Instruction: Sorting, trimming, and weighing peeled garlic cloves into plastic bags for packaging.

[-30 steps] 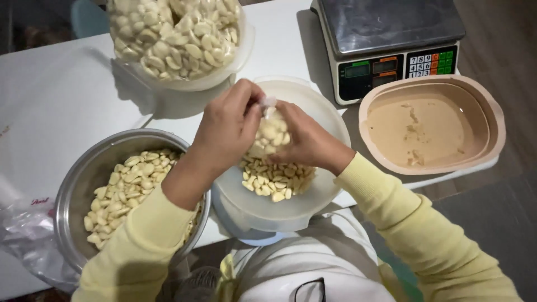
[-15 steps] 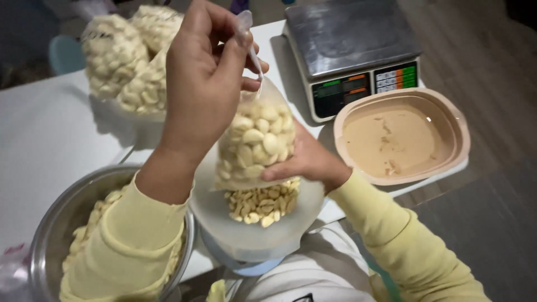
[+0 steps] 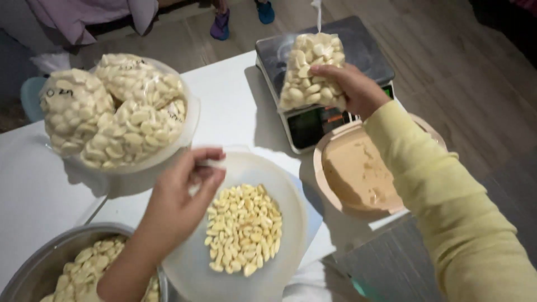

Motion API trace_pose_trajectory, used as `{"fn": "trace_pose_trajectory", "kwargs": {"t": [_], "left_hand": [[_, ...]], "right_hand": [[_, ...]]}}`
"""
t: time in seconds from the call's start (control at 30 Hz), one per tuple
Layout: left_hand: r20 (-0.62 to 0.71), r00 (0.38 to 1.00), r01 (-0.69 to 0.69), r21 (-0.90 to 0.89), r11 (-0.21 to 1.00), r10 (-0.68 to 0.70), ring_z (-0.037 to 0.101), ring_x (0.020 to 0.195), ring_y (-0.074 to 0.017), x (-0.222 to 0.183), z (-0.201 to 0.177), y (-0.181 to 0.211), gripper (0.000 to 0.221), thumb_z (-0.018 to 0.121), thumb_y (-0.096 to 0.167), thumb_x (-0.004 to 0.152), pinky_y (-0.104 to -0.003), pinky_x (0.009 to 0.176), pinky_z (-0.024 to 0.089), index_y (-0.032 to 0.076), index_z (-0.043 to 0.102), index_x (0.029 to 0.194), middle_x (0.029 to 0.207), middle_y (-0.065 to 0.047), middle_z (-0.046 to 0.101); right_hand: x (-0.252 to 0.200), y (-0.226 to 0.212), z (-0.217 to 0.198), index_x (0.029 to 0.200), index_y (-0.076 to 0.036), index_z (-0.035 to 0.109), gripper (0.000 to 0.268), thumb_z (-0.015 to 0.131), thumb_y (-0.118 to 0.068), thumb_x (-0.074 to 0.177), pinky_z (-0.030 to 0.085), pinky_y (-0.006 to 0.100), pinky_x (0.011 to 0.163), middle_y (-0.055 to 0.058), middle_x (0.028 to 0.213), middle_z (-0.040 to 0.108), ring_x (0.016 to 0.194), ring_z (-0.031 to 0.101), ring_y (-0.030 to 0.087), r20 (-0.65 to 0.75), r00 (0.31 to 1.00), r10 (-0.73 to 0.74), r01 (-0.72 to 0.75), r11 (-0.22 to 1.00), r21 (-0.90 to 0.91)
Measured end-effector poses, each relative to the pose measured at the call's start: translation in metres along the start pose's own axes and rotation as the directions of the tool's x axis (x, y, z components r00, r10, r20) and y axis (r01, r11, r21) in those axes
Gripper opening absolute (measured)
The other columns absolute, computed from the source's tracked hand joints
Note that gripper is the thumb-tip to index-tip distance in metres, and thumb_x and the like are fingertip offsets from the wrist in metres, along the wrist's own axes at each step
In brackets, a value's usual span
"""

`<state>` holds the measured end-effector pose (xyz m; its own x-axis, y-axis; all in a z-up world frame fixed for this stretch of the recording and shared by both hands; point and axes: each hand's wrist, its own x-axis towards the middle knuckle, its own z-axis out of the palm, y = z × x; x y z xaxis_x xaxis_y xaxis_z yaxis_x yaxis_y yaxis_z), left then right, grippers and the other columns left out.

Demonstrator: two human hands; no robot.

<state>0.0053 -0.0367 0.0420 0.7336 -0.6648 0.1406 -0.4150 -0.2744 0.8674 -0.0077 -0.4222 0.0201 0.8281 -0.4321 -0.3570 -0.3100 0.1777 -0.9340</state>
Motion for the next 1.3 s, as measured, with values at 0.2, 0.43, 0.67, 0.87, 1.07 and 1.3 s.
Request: {"fn": "trace_pose_trajectory", "kwargs": {"t": [0.2,0.43,0.67,0.87,1.07,1.3], "left_hand": [[0.050,0.996,0.070,-0.023,0.997,-0.069,0.082,0.097,-0.0129,-0.001,0.019,-0.019,0.029,0.066,0.014,0.095,-0.028,0.094,0.065,0.010,0.071,0.123,0.123,-0.005,0.076],[0.185,0.974,-0.136,0.014,0.991,0.131,0.076,0.105,-0.0176,0.018,0.054,0.003,0.028,0.059,0.015,0.102,-0.030,0.097,0.062,0.006,0.067,0.127,0.125,-0.010,0.070],[0.369,0.919,-0.215,0.167,0.962,0.141,0.070,0.118,-0.0318,-0.002,0.110,0.017,0.032,0.062,0.018,0.099,-0.045,0.101,0.055,0.006,0.070,0.128,0.135,-0.015,0.068],[0.485,0.840,-0.414,0.277,0.867,0.246,0.068,0.117,-0.0342,-0.032,0.156,0.015,0.030,0.065,0.011,0.096,-0.063,0.108,0.044,0.006,0.072,0.125,0.129,-0.019,0.070],[0.424,0.816,-0.540,0.318,0.780,0.393,0.068,0.106,-0.0388,-0.055,0.189,0.013,0.022,0.068,0.001,0.091,-0.089,0.109,0.026,0.006,0.065,0.112,0.112,-0.022,0.069],[0.466,0.821,-0.527,0.398,0.751,0.329,0.063,0.121,-0.0458,-0.060,0.202,0.011,0.021,0.068,0.005,0.093,-0.090,0.110,0.023,0.007,0.065,0.114,0.112,-0.021,0.072]], "right_hand": [[0.066,-0.010,-0.041,0.119,-0.001,0.065,0.047,0.079,-0.034,0.089,0.064,0.020,0.070,0.008,0.107,0.079,0.087,0.078,0.015,0.068,0.997,0.029,-0.014,0.977,-0.212],[0.092,-0.013,-0.060,0.127,-0.006,0.072,0.053,0.077,-0.041,0.087,0.068,0.028,0.080,0.006,0.113,0.081,0.096,0.080,0.017,-0.045,0.997,-0.067,0.053,0.965,-0.257],[0.064,0.005,-0.122,0.145,-0.002,0.060,0.046,0.050,-0.037,0.115,0.049,0.041,0.103,0.016,0.143,0.064,0.127,0.061,0.026,0.079,0.896,-0.437,0.378,0.657,-0.653],[-0.019,0.034,-0.180,0.137,-0.003,0.070,0.040,0.056,-0.034,0.116,0.050,0.049,0.093,0.019,0.130,0.072,0.114,0.066,0.031,-0.034,0.959,-0.281,0.119,0.510,-0.852],[-0.058,0.078,-0.204,0.143,-0.015,0.068,0.037,0.055,-0.027,0.110,0.048,0.049,0.105,0.013,0.146,0.066,0.131,0.060,0.030,-0.126,0.991,-0.045,-0.066,0.653,-0.755],[-0.074,0.106,-0.221,0.135,-0.014,0.074,0.029,0.061,-0.013,0.109,0.053,0.046,0.096,0.013,0.133,0.072,0.117,0.063,0.027,-0.161,0.981,-0.111,-0.035,0.711,-0.703]]}}
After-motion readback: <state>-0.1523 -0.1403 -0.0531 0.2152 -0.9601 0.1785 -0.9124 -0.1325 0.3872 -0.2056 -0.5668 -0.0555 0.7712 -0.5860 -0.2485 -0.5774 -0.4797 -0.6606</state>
